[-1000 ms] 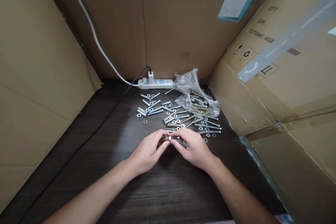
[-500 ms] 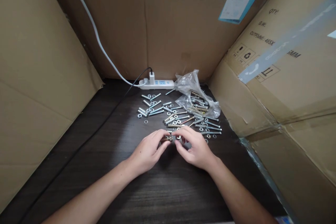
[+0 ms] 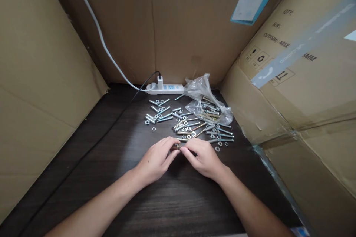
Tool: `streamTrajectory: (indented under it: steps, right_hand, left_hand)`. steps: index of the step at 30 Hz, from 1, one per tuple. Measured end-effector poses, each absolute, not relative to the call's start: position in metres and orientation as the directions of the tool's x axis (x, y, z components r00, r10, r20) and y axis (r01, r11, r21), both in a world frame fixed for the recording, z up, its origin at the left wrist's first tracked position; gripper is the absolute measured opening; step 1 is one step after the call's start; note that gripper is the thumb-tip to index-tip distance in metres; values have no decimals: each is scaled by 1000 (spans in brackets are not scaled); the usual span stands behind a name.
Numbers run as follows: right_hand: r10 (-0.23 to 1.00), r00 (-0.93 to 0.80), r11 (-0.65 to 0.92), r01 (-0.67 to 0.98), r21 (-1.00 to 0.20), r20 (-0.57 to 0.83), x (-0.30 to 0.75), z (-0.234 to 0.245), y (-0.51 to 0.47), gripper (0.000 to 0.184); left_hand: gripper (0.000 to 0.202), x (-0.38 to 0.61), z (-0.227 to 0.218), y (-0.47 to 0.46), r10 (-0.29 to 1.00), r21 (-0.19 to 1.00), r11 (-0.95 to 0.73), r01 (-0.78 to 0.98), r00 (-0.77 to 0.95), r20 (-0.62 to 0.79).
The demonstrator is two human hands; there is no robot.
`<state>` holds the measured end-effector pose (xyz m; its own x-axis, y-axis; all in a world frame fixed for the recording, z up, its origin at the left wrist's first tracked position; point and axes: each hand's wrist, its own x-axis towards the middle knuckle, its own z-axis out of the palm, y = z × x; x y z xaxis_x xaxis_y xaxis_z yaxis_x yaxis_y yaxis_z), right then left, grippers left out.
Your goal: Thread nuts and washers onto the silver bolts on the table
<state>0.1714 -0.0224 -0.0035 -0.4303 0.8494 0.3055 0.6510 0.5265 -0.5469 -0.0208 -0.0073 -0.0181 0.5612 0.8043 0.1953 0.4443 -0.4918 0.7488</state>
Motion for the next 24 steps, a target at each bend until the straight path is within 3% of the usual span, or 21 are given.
streamTrajectory:
  steps: [2,5,9,19,24]
  right_hand:
    - [850,-402,526,651,-547,339,173,-2,-23,26]
    - [836,-378,547,621,-561,397,176,2,-23,10]
    - [806,-446,592,595,-544,389,176,4,-21,19]
    - [832,-453,550,596,-586,321,173,-3,-23,12]
    - [813,-459,574,535,-620,357,174,0,-25,12]
  left_hand:
    - [17,-21,-18,-7,800,744,-497,447,567,194]
    - [18,-21,-19,-7,799,747,-496,443,571,192]
    - [19,-21,-17,-8,798,757,-490,433,573,188]
    - [17,-21,-17,-6,818,739,-484,470,542,191]
    - [17,-21,-18,-6,815,731,-484,481,551,177]
